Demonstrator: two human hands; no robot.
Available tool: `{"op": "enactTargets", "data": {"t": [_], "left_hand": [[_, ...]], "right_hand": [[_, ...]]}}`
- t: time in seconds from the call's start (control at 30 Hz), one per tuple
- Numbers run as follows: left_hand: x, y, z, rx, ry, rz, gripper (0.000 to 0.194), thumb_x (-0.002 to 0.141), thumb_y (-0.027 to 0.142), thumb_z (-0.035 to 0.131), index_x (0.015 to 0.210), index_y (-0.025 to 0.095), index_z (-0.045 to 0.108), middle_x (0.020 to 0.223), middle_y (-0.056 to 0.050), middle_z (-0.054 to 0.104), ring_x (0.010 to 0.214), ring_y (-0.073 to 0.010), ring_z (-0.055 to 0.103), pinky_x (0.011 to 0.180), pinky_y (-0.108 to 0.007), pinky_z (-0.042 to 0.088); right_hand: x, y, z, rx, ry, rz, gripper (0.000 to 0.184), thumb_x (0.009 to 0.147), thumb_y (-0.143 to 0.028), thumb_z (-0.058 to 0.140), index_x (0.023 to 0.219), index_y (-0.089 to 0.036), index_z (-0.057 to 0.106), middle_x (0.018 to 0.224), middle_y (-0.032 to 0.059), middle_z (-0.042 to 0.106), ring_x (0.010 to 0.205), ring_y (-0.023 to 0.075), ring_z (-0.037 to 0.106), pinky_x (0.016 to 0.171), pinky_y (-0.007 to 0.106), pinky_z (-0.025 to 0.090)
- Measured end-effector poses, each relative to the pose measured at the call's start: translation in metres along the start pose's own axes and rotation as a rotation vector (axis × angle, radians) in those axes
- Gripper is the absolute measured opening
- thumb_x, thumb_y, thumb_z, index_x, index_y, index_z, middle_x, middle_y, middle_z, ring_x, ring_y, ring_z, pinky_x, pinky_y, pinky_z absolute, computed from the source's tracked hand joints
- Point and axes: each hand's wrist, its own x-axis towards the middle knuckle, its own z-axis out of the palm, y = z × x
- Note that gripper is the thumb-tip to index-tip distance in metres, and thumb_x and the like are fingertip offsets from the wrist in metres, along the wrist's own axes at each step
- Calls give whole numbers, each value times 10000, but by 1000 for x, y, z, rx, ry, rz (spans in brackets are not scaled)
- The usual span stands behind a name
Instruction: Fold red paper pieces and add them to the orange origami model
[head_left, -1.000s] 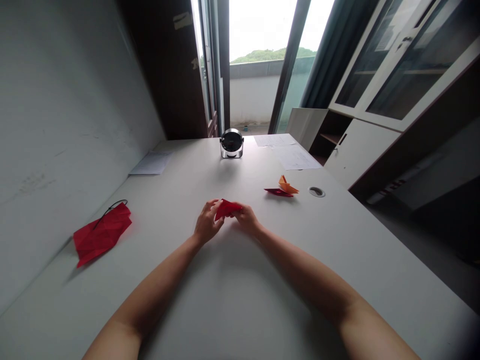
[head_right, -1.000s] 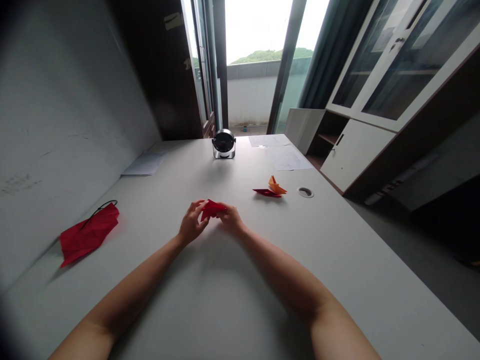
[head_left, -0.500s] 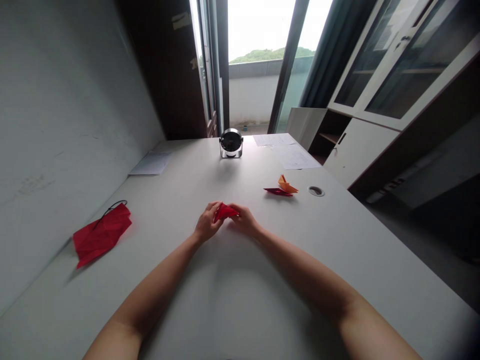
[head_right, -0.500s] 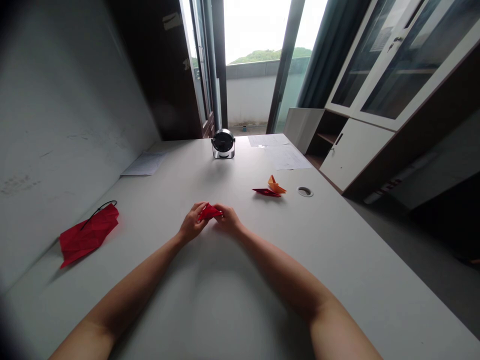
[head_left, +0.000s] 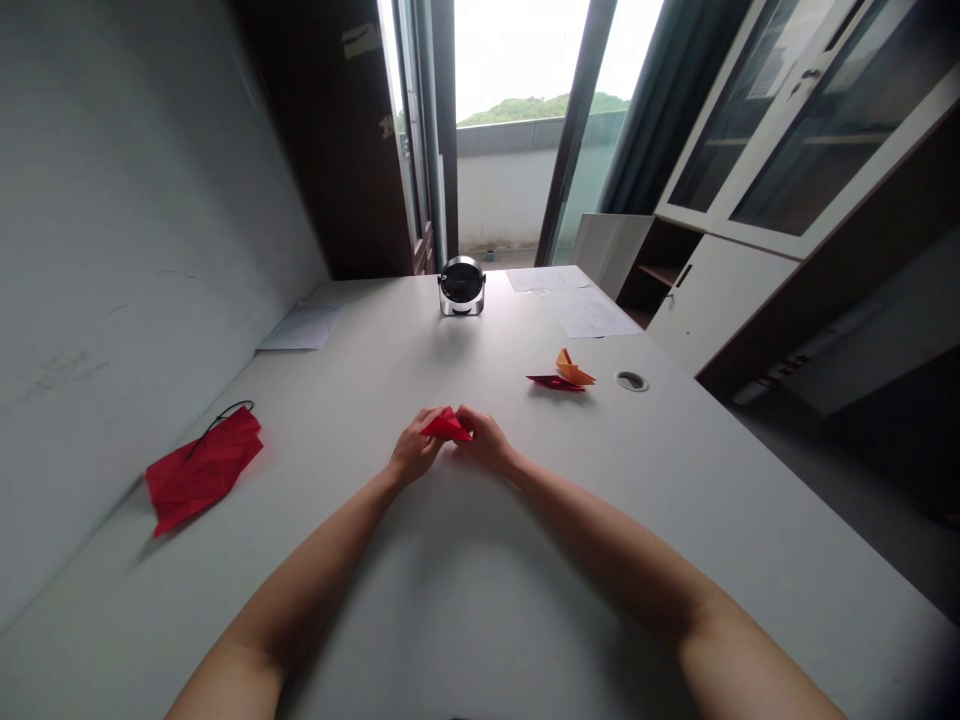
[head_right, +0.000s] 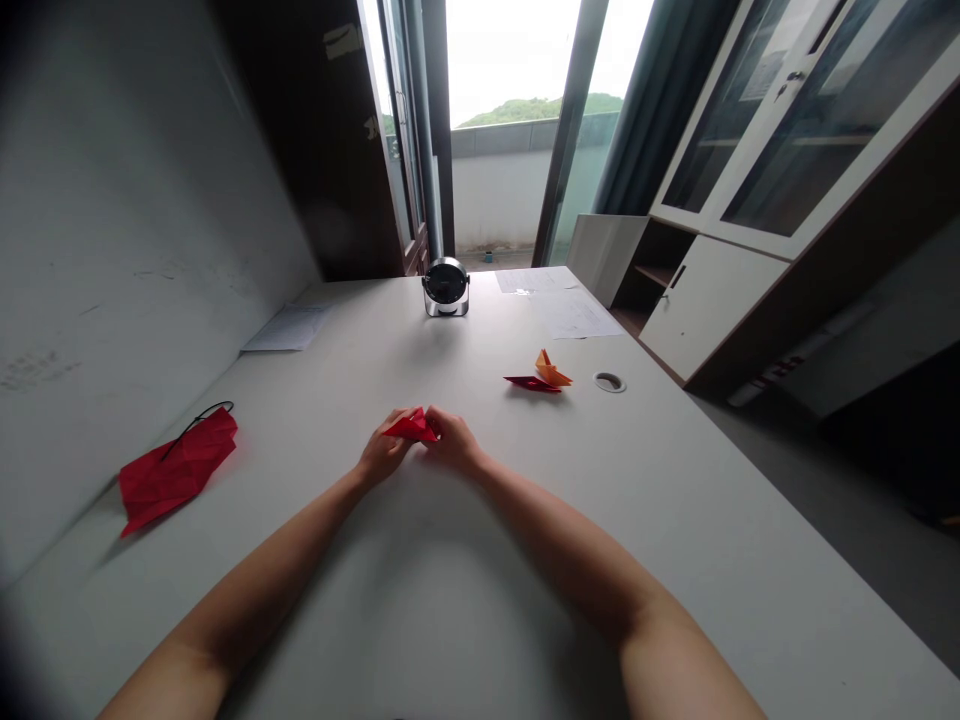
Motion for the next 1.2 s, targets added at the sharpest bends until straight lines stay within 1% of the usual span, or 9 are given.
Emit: {"op": "enactTargets", "data": {"t": [0.27,0.4,0.57,0.67,0.8,0.9,0.97,1.07,1.2], "left_hand": [[-2,7,0,77,-72,-16,483,991,429,441,1456,299,465,1424,-67,548,1251,-256,573,1065,-411,456],[-2,6,0,93,-75,-53,534,994,457,422,1503,300,397,1478,-57,506,1293,-257,546,1091,-416,440],[-2,4,0,8,-14,-54,531,970,467,477,1472,296,467,1489,-61,504,1336,-305,507,1108,-462,416],[-2,4,-1,-53,22,-43,501,975,451,473,1443,279,510,1464,-74,532,1323,-309,516,1104,-468,408],[-1,1,-1,-166,71,-51,456,981,425,468,1374,226,585,1336,-113,629,1222,-292,579,1057,-435,424],[2,-3,-1,-299,77,-136,426,953,437,518,1257,177,668,1115,-115,715,1022,-263,647,914,-382,489],[3,-6,-1,-406,69,-213,452,921,453,562,1244,154,667,1030,-102,724,889,-227,655,788,-331,506],[6,-8,-2,-578,42,-297,534,872,480,610,1282,138,631,1017,-100,717,767,-180,639,655,-270,481],[7,-7,-6,-722,23,-356,526,827,436,648,1264,143,634,1025,-103,717,774,-186,653,642,-267,483]], "right_hand": [[0,1,1,4,-6,-6,148,780,-292,574,758,-204,457,652,-52,503,589,99,363,565,218,310],[0,0,0,-38,2,14,158,751,-268,552,724,-204,411,621,-66,463,587,94,320,554,216,274],[0,0,-1,-101,36,73,162,714,-246,537,695,-202,382,587,-75,425,591,92,287,549,219,241],[1,1,-1,-99,32,75,146,708,-242,527,699,-203,386,590,-73,443,587,93,303,547,219,248],[1,1,-2,-87,45,94,87,720,-226,505,718,-207,420,604,-66,472,578,97,341,547,222,270],[3,2,-3,-55,59,94,56,755,-236,524,761,-212,474,629,-56,522,579,103,397,556,222,303],[3,3,-3,-8,66,91,42,782,-244,534,805,-215,513,653,-48,561,584,106,438,570,223,334],[5,5,-3,119,59,94,62,809,-249,540,859,-214,550,674,-37,595,593,113,495,588,229,377],[7,9,-2,364,64,78,113,799,-278,599,883,-204,583,701,-21,602,634,130,539,607,250,424]]}}
